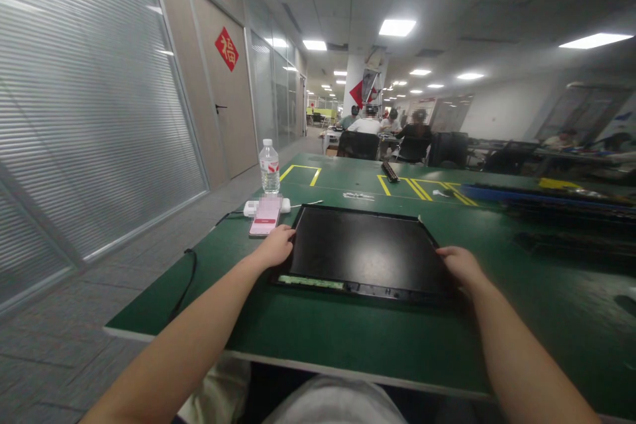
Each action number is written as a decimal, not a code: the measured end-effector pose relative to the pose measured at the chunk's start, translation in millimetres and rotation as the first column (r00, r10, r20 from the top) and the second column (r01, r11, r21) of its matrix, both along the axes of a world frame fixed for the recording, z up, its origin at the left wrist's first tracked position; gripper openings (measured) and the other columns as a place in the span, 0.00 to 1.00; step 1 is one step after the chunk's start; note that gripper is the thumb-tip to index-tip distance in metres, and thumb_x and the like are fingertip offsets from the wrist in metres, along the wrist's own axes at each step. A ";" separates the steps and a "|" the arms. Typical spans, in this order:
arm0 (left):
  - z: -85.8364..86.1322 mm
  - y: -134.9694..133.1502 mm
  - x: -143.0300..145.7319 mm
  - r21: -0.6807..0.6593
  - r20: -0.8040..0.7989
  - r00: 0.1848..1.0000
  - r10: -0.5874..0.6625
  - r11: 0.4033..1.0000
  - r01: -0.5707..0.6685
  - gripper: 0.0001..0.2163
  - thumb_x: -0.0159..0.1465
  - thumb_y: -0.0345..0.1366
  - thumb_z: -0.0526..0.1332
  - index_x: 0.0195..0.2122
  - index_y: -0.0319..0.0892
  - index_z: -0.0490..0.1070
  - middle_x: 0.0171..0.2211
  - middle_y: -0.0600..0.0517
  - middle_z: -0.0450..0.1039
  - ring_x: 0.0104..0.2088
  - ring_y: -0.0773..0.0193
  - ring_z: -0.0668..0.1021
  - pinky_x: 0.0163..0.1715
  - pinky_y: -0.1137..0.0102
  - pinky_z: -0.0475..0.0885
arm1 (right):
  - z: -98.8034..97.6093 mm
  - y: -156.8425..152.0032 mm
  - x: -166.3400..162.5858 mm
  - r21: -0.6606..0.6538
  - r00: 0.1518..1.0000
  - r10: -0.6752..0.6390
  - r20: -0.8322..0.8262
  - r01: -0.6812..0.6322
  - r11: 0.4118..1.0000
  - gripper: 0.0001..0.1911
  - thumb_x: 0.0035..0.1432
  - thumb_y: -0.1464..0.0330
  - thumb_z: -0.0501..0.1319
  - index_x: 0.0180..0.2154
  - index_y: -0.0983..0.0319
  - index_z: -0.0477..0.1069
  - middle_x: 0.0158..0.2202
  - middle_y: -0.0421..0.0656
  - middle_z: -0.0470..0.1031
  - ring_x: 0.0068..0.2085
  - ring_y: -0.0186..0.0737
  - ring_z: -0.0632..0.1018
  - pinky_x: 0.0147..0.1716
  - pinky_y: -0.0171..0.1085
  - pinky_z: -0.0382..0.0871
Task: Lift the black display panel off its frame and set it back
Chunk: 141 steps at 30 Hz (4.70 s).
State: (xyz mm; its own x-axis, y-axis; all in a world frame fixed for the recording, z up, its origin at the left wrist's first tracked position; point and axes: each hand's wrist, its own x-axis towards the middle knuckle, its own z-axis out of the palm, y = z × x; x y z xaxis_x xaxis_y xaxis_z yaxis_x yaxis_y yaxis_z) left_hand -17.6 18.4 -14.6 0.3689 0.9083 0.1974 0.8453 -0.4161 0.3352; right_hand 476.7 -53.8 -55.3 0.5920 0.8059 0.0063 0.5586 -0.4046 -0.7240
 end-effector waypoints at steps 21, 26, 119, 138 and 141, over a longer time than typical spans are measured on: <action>3.1 1.5 0.1 0.014 -0.035 0.999 0.004 1.000 -0.004 0.18 0.57 0.22 0.54 0.45 0.33 0.78 0.48 0.39 0.77 0.52 0.53 0.77 0.57 0.65 0.69 | -1.6 -0.1 2.2 0.004 0.998 0.029 0.061 -0.029 1.000 0.16 0.45 0.74 0.63 0.38 0.61 0.82 0.36 0.48 0.82 0.39 0.45 0.81 0.38 0.36 0.72; -0.7 7.2 -0.7 -0.010 0.014 1.000 0.018 1.000 -0.017 0.18 0.55 0.20 0.56 0.43 0.34 0.79 0.49 0.39 0.78 0.53 0.52 0.77 0.57 0.65 0.68 | -8.6 1.4 5.5 0.042 0.999 0.034 0.040 -0.036 0.999 0.15 0.45 0.72 0.66 0.38 0.61 0.81 0.35 0.48 0.82 0.36 0.45 0.80 0.35 0.36 0.72; 13.0 -8.1 3.1 -0.531 0.831 0.359 0.426 0.800 0.280 0.20 0.46 0.30 0.75 0.41 0.38 0.79 0.37 0.45 0.83 0.35 0.57 0.83 0.39 0.65 0.77 | 9.7 -4.4 -7.9 -0.056 0.991 0.009 0.136 -0.001 0.998 0.19 0.45 0.79 0.58 0.38 0.61 0.81 0.41 0.49 0.82 0.44 0.47 0.81 0.43 0.37 0.72; 15.4 -8.2 9.0 -0.374 0.920 0.219 0.325 0.893 0.249 0.25 0.43 0.29 0.76 0.45 0.36 0.79 0.49 0.40 0.80 0.53 0.46 0.78 0.52 0.59 0.73 | 2.7 -0.3 -4.8 0.044 0.994 0.004 0.107 -0.009 0.999 0.17 0.50 0.71 0.61 0.43 0.61 0.79 0.40 0.47 0.81 0.41 0.43 0.80 0.39 0.36 0.70; 15.2 -7.7 9.2 -0.310 0.944 0.197 0.263 0.914 0.262 0.27 0.41 0.33 0.78 0.45 0.37 0.79 0.57 0.39 0.74 0.59 0.43 0.73 0.58 0.56 0.68 | 5.1 -0.5 -5.8 0.056 0.998 -0.004 0.057 0.000 0.998 0.23 0.53 0.67 0.60 0.52 0.61 0.75 0.39 0.46 0.81 0.38 0.42 0.80 0.39 0.37 0.70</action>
State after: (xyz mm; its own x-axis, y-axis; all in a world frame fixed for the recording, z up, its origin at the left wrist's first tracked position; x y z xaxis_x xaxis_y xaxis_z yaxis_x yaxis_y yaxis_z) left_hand -8.4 10.7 0.6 0.1244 0.9882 0.0891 -0.2594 -0.0543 0.9643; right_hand 470.8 -54.3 -50.2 0.5910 0.8021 0.0858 0.5991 -0.3652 -0.7125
